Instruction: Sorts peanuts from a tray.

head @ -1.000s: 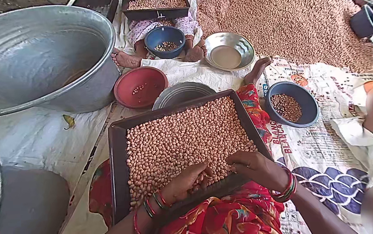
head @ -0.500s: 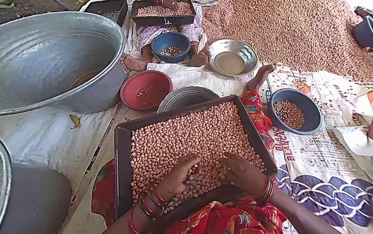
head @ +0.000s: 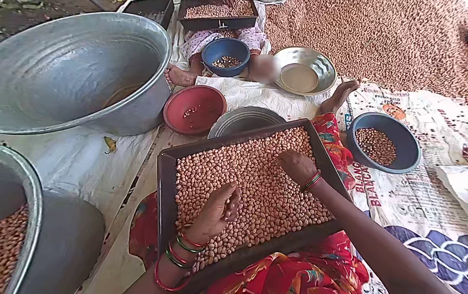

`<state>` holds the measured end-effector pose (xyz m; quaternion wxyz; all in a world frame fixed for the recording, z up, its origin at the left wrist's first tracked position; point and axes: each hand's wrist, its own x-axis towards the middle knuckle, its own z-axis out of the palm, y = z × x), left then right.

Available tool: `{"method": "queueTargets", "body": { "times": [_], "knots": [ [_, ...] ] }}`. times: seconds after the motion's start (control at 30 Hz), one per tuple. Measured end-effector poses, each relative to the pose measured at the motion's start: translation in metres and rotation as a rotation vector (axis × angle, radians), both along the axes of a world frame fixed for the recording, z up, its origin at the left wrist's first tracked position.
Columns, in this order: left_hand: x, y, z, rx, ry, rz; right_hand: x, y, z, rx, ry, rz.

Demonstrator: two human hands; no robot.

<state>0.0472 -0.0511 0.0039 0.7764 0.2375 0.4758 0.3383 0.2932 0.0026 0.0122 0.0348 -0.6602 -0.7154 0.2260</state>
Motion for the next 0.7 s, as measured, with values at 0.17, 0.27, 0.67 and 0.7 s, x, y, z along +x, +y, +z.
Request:
{"method": "queueTargets", "body": {
  "times": [0.17,0.27,0.67,0.7],
  "knots": [
    [-0.008,0.005,-0.005,0.017,-0.008,0.026,0.025,-0.014,0.026,0.046,0.215,-0.096],
    [-0.006,0.006,-0.005,0.012,0.001,0.055,0.027,-0.032,0.037,-0.145,0.107,-0.03],
    [-0.008,0.007,-0.01,0.036,0.021,0.122,0.022,-0.068,0.021,-0.543,-0.207,0.044],
    [-0.008,0.007,-0.01,0.04,0.026,0.123,0.021,-0.071,0.02,-0.511,-0.185,0.049]
  ]
}}
